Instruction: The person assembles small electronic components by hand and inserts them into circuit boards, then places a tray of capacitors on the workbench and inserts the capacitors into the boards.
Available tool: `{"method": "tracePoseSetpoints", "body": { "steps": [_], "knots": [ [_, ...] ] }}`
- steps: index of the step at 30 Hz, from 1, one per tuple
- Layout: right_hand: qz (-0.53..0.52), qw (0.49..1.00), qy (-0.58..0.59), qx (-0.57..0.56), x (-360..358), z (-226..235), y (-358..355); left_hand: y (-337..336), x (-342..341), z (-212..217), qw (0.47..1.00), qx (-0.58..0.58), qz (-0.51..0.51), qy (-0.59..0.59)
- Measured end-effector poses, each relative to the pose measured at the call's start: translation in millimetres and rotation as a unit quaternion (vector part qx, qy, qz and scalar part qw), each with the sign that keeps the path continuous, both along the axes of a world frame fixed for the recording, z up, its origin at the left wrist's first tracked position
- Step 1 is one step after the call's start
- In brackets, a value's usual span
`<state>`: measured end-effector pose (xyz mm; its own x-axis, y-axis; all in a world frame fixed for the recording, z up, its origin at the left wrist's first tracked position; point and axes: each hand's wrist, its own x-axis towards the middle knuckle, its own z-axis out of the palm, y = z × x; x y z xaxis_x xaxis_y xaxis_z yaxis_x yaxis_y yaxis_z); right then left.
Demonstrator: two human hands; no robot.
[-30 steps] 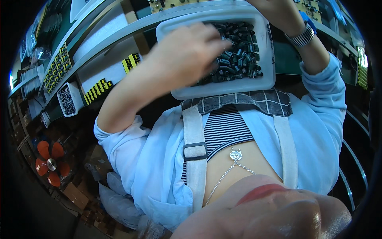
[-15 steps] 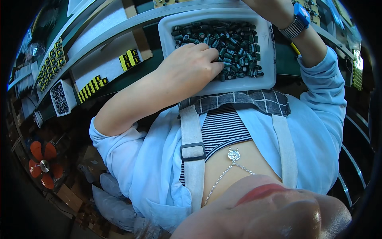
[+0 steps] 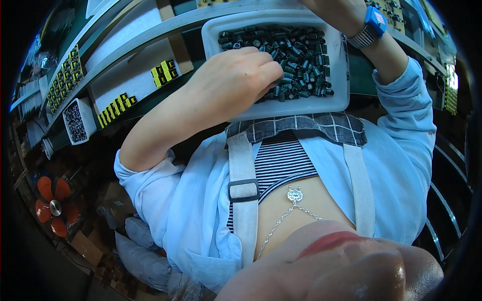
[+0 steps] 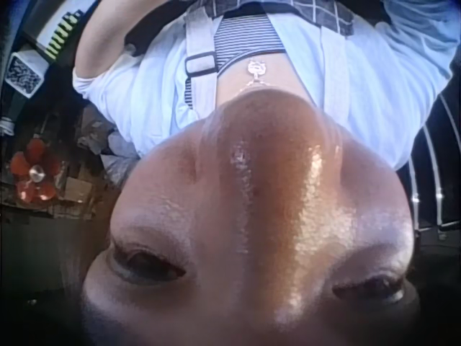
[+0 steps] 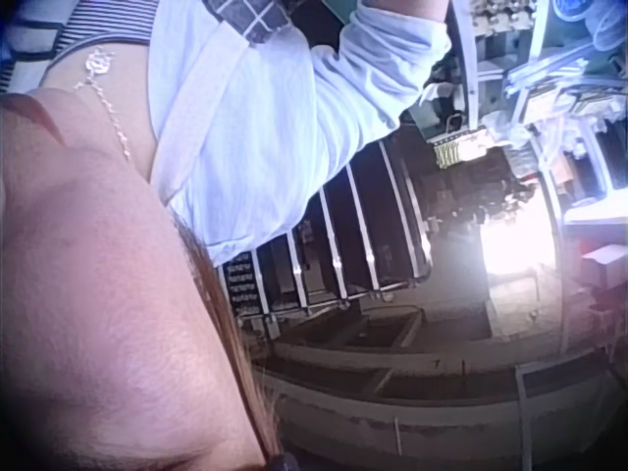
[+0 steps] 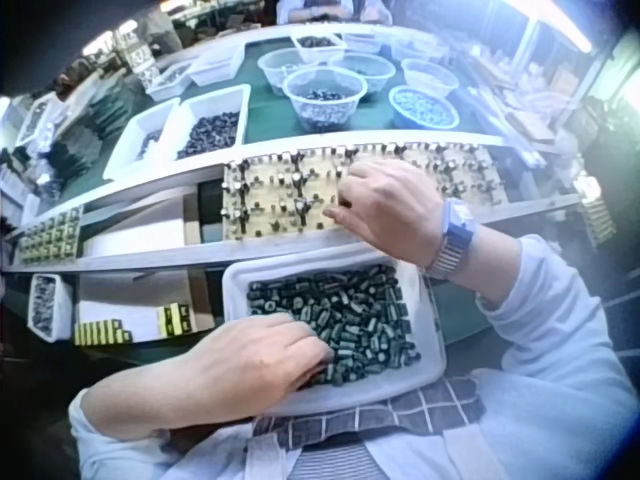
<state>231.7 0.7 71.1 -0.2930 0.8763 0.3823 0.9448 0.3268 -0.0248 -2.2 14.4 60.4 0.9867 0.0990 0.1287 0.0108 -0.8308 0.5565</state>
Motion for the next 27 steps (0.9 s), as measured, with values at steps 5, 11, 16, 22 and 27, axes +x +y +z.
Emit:
{"method": "tracePoseSetpoints", "body": {
  "steps": [5, 11, 16, 22, 27],
  "knots": [
    [0.078, 0.979, 0.187, 0.023, 0, 1, -10, 27, 4, 0, 0.994, 0.012, 0.043, -0.104],
    [0.15, 0.956, 0.004, -0.252, -23, 0, -62, 106, -11, -8, 0.956, 0.026, 0.292, 0.008],
    [0.18, 0.927, 0.036, -0.326, -29, -25, -83, 102, 33, 17, 0.939, -0.135, 0.317, -0.022],
    [0.191, 0.921, 0.119, -0.319, -23, -28, -86, 99, 43, 22, 0.958, 0.041, 0.278, -0.053],
    [0.163, 0.922, 0.19, -0.295, -22, -26, -88, 109, 45, 15, 0.956, 0.148, 0.242, -0.071]
  ]
}}
